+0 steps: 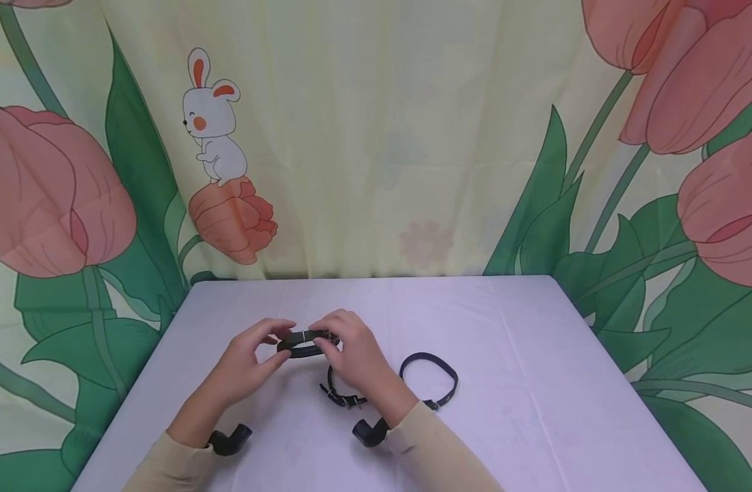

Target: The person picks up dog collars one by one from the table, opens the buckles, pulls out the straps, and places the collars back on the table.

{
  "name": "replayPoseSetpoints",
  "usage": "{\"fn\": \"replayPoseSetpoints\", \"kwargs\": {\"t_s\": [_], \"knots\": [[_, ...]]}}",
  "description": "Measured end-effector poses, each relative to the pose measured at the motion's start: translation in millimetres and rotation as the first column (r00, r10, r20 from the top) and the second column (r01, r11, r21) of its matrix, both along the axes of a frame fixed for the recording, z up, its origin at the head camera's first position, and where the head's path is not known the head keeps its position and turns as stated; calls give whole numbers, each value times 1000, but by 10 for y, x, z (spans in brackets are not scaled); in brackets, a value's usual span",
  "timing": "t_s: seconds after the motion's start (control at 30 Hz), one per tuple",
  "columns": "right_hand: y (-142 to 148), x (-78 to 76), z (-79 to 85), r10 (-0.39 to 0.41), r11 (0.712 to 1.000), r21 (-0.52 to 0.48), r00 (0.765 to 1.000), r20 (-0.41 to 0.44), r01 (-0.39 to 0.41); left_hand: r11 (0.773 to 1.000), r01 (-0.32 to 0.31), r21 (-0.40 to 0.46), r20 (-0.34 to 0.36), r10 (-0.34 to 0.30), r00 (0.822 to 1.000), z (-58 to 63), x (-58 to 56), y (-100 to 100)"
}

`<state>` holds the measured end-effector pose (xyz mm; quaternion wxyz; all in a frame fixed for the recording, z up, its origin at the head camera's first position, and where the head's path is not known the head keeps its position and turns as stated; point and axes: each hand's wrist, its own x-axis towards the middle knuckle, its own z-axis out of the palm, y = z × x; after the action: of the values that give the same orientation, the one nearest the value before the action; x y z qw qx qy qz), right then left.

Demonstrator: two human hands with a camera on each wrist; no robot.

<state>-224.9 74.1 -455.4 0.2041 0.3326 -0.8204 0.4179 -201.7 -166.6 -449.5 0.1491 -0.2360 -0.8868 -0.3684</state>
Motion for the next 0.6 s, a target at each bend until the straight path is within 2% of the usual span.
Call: {"fn": "replayPoseSetpoints", "kwargs": {"t_s": [0.2, 0.6], "knots": [[13, 22, 45, -27, 1000, 9, 999, 32, 27, 999, 29, 22, -55, -28, 998, 32, -36, 77], [13, 49, 68, -49, 999, 4, 997, 64, 49, 999, 17, 28, -86, -15, 996, 45, -110, 210]]}}
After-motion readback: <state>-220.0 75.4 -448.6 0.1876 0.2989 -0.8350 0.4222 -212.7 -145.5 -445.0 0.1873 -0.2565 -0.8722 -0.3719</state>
